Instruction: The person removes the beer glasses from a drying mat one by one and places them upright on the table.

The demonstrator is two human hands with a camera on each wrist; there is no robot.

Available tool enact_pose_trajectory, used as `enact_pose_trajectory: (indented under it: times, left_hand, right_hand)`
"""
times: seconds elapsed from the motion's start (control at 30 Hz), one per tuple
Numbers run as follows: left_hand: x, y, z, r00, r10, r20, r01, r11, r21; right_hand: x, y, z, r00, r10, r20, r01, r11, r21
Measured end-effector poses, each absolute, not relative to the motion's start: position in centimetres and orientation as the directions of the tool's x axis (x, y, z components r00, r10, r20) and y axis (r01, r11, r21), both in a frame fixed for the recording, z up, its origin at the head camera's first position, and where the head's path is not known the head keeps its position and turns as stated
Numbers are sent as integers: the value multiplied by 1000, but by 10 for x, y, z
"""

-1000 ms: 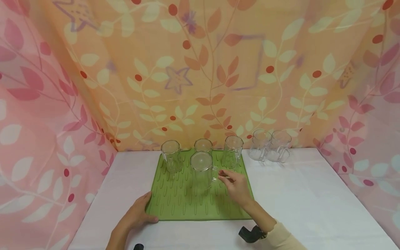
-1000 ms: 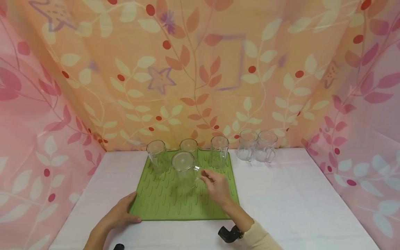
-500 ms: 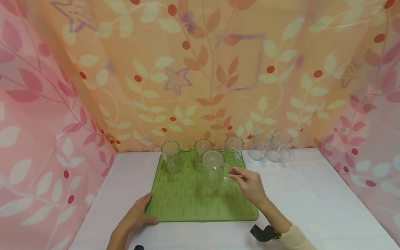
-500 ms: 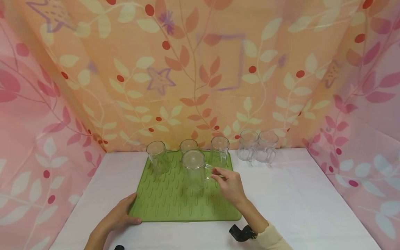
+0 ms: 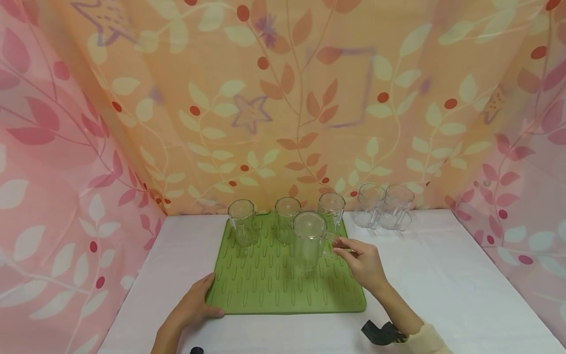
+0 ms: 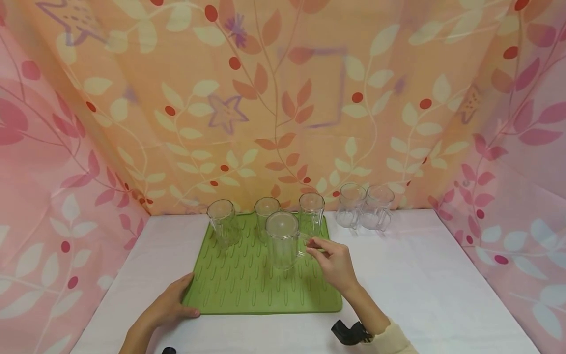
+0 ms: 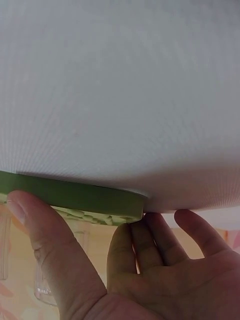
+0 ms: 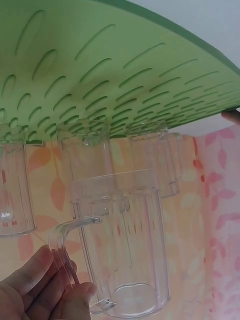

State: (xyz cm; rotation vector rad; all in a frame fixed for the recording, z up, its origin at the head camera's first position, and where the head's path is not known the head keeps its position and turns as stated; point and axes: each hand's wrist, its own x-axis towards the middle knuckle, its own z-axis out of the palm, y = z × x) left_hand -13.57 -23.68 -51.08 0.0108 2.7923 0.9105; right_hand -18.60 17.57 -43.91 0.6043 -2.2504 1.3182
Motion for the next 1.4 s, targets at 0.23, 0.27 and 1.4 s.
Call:
enact_pose_trajectory:
  times: [0.23,0.27,1.4]
  left_hand:
    - [-137,-237,-511,-977,68,-202,-64,811,582]
    - [-137,-237,-511,-977,67,-204,-66,811,582]
    - [-137,-236,-505,-974,74,-214,-62,822,566]
  right_hand:
    - [-183,177,-436,-828,-134,545,-545,427,-722]
    - [-183,177,-436,-830,-134,542,-541,429,-723]
    - [-182,182,-422,-750,-125,650,-604,529,-595]
